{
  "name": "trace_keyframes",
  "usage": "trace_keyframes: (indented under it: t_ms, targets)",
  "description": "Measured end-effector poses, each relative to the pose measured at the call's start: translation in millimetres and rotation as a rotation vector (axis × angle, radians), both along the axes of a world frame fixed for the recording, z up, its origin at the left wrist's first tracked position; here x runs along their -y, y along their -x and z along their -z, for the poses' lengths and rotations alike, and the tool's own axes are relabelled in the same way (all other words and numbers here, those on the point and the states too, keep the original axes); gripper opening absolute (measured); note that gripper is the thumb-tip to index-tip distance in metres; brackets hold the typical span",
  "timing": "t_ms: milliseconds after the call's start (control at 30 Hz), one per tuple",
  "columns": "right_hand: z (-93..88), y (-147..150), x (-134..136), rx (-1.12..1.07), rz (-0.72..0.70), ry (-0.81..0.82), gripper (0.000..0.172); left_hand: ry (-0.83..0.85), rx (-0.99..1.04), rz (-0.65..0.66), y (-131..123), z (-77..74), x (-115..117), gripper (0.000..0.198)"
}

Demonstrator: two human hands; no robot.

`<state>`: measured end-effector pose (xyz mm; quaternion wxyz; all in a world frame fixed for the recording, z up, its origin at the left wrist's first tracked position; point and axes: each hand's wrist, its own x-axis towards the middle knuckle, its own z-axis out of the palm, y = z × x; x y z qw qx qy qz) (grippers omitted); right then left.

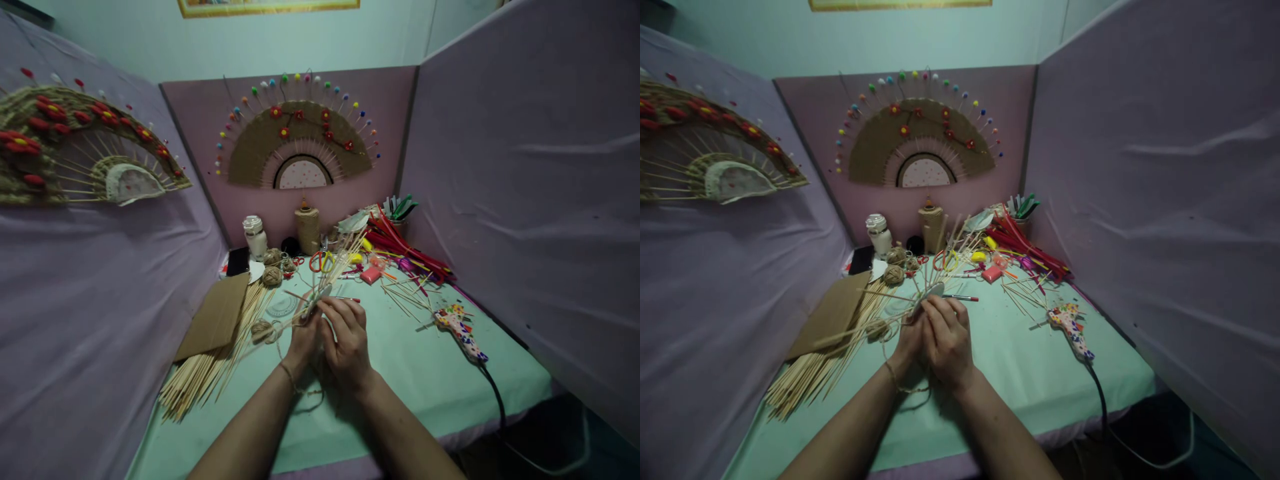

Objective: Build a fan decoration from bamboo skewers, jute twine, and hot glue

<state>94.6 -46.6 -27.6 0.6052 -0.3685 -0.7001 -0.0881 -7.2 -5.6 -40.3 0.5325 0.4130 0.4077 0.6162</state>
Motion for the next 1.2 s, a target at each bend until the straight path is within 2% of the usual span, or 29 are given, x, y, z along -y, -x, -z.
trace_keyframes:
  t_ms: [100, 167, 267, 333, 567, 767, 900, 967, 1067, 1200]
  targets:
    - [0.3, -0.1, 1.5, -0.074, -0.008, -0.039, 0.046, 0.044, 0.167, -0.002, 2.0, -4.1, -3.1, 0.030]
    - [0.6, -0.4, 0.2, -0.144, -0.008, -0.032, 0.044, 0.087, 0.348, 0.059, 5.1, -8.0, -5.4, 0.033]
    - [1.8, -0.5, -4.7, -0.224, 0.004, 0.018, 0.041, 0.128, 0.523, 0.169, 10.0, -12.9, -7.5, 0.025]
    - [3.5, -0.3, -8.1, -0.235, 0.011, 0.055, 0.044, 0.143, 0.590, 0.195, 11.7, -14.8, -7.7, 0.020]
    - [12.8, 2.9, -12.0, -0.233, -0.046, 0.204, 0.051, 0.172, 0.654, 0.224, 9.6, -18.6, -4.3, 0.014]
    - [14.0, 5.2, -12.8, -0.237, -0.067, 0.241, 0.052, 0.191, 0.626, 0.251, 10.2, -18.1, -4.1, 0.017]
    - [11.2, 5.1, -9.6, -0.250, -0.059, 0.201, 0.053, 0.177, 0.596, 0.263, 10.0, -14.1, -5.6, 0.019]
    - [10.9, 5.6, -7.4, -0.262, -0.070, 0.186, 0.051, 0.154, 0.571, 0.229, 8.0, -11.6, -6.7, 0.021]
    - [10.4, 7.6, -4.7, -0.354, -0.146, 0.257, 0.041, 0.089, 0.495, 0.063, 5.6, -7.4, -9.1, 0.026]
    - [6.8, 12.4, -3.2, -0.499, -0.393, 0.601, 0.027, 0.016, 0.225, -0.143, 12.6, -2.9, -12.4, 0.028]
